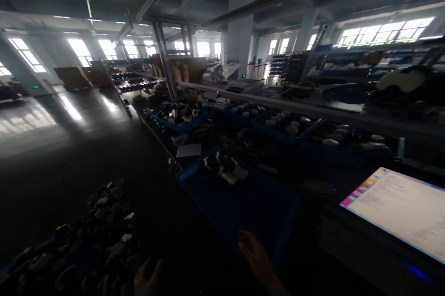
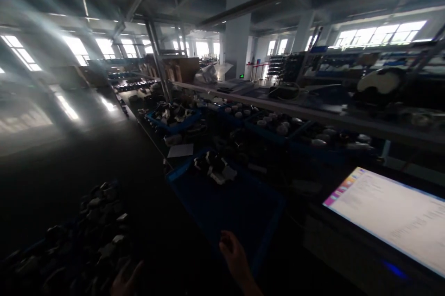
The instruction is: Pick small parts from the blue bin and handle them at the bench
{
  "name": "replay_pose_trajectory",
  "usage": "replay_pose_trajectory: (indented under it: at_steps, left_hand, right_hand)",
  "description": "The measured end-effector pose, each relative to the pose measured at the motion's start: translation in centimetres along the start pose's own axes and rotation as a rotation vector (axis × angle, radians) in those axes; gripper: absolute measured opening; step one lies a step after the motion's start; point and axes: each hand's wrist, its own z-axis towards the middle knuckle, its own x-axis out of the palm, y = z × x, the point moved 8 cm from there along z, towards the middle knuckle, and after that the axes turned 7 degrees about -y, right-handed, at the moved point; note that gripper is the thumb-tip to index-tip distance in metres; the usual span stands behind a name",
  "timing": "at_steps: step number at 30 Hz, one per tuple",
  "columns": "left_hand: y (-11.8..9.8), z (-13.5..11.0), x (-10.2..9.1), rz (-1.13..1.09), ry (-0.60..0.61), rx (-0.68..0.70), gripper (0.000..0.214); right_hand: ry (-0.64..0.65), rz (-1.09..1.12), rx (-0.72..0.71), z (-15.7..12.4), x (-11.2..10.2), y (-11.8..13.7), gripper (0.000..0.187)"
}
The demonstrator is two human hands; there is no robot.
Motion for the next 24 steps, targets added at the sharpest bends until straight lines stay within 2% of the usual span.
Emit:
replay_pose_trajectory:
  at_steps: [2,4,6,9,12,15,18,21,24]
  left_hand:
    - [-3.9,3.0,3.5,-0.016,0.051,0.046,0.046]
    - [-8.9,6.1,7.6,-0.049,0.109,0.157,0.059]
    - [-14.1,8.9,11.8,-0.068,0.175,0.269,0.063]
    - [-21.1,12.6,17.3,-0.044,0.273,0.407,0.066]
    - [-26.4,15.7,21.7,0.032,0.363,0.495,0.063]
    - [-30.1,18.3,25.5,0.126,0.458,0.554,0.057]
    - [-32.4,20.6,29.1,0.232,0.532,0.591,0.049]
    - [-33.9,22.4,32.1,0.339,0.592,0.614,0.041]
    - [-34.9,23.4,34.3,0.437,0.663,0.636,0.035]
  right_hand:
    - [-0.085,-0.028,-0.015,2.5,-1.8,0.6,0.054]
    - [-0.165,-0.079,-0.057,5.5,-3.1,1.8,0.056]
    - [-0.216,-0.168,-0.135,8.8,-3.4,3.9,0.057]
    - [-0.239,-0.291,-0.215,14.5,-2.0,7.6,0.059]
    - [-0.244,-0.401,-0.266,20.6,1.2,11.8,0.056]
    - [-0.202,-0.562,-0.312,26.4,5.3,16.1,0.059]
    - [-0.165,-0.725,-0.285,32.0,8.6,18.9,0.059]
    - [-0.15,-0.871,-0.177,36.8,10.4,19.6,0.055]
    - [-0.12,-0.971,-0.066,40.2,11.6,18.9,0.05]
